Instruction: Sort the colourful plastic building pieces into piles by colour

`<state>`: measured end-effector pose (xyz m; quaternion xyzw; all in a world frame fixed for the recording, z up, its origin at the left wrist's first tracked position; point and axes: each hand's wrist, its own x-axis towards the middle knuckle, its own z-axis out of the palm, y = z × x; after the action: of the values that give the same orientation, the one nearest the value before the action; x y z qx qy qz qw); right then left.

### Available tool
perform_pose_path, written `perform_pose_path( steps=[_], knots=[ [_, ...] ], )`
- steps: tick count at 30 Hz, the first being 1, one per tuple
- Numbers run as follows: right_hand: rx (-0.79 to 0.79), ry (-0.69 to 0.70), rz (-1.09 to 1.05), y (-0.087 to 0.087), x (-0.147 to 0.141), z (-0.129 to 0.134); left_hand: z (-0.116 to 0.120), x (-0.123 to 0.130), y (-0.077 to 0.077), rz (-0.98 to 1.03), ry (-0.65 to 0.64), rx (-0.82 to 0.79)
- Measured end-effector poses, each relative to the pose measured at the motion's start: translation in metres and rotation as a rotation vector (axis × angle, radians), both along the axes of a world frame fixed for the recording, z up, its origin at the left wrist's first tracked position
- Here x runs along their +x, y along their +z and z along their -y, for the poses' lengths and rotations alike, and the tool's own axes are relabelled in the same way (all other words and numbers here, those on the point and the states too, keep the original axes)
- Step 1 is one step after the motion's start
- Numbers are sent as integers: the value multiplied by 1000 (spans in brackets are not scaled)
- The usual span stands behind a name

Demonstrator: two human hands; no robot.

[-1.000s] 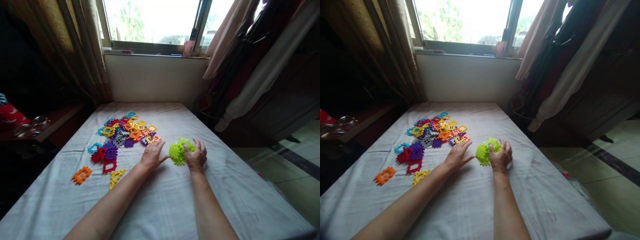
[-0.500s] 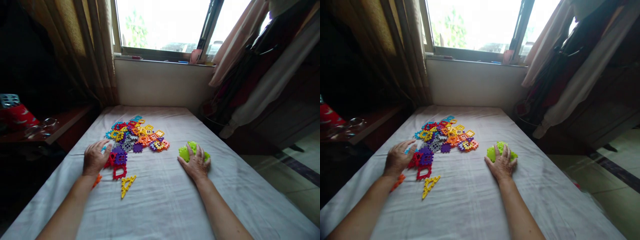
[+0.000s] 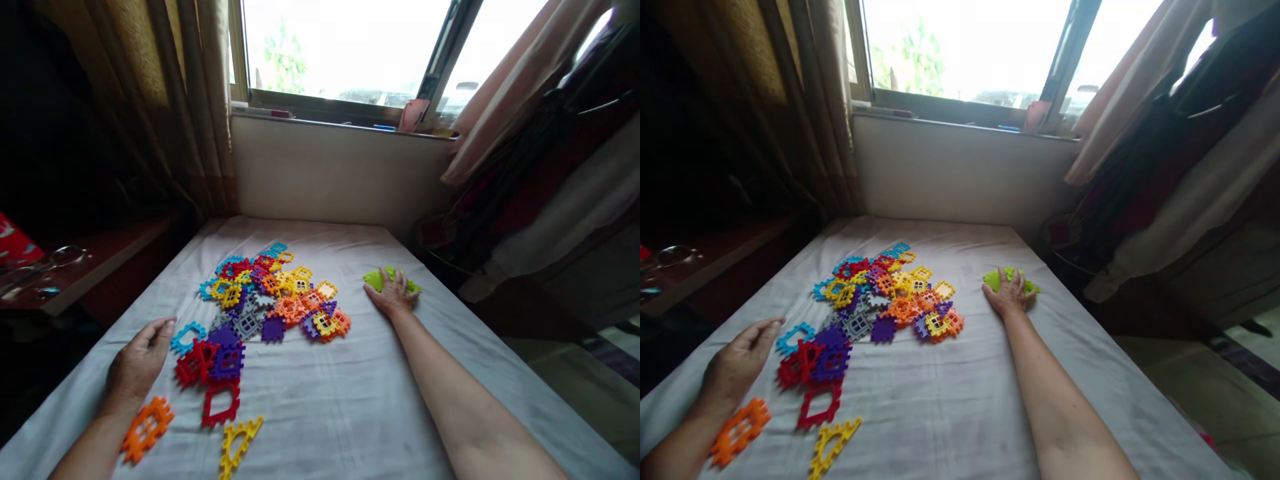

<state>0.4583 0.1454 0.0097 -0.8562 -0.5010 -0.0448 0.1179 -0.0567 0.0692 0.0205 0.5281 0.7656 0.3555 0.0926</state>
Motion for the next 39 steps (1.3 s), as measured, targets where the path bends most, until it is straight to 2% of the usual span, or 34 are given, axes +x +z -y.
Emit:
perform_pose_path(
  steps=[7, 11, 15, 20, 22, 24, 30, 33, 36, 39],
  knots=[
    [44, 2, -54, -13, 35, -91, -1, -1, -5, -31, -23, -3],
    [112, 14, -55, -24, 50, -123, 2, -2, -7, -18, -20, -7],
    [169, 30, 23, -25, 51, -126, 3, -1, -6, -40, -53, -7],
    [273, 145, 114, -18, 32, -103, 1, -1, -5, -65, -97, 18],
    [319, 253, 116, -14, 11, -92, 0, 0, -5, -70, -126, 28],
    [311, 378, 95, -6, -23, -84, -1, 1, -5, -89, -151, 42],
    [54, 613, -141, 37, -169, -75, -4, 3, -9, -179, -184, 86],
    [-75, 645, -246, 58, -234, -76, -5, 2, -15, -197, -197, 125],
    [-225, 696, -242, 67, -274, -73, -7, 1, -21, -202, -196, 178],
    [-275, 774, -194, 65, -289, -59, -8, 1, -24, -232, -185, 203]
  ],
)
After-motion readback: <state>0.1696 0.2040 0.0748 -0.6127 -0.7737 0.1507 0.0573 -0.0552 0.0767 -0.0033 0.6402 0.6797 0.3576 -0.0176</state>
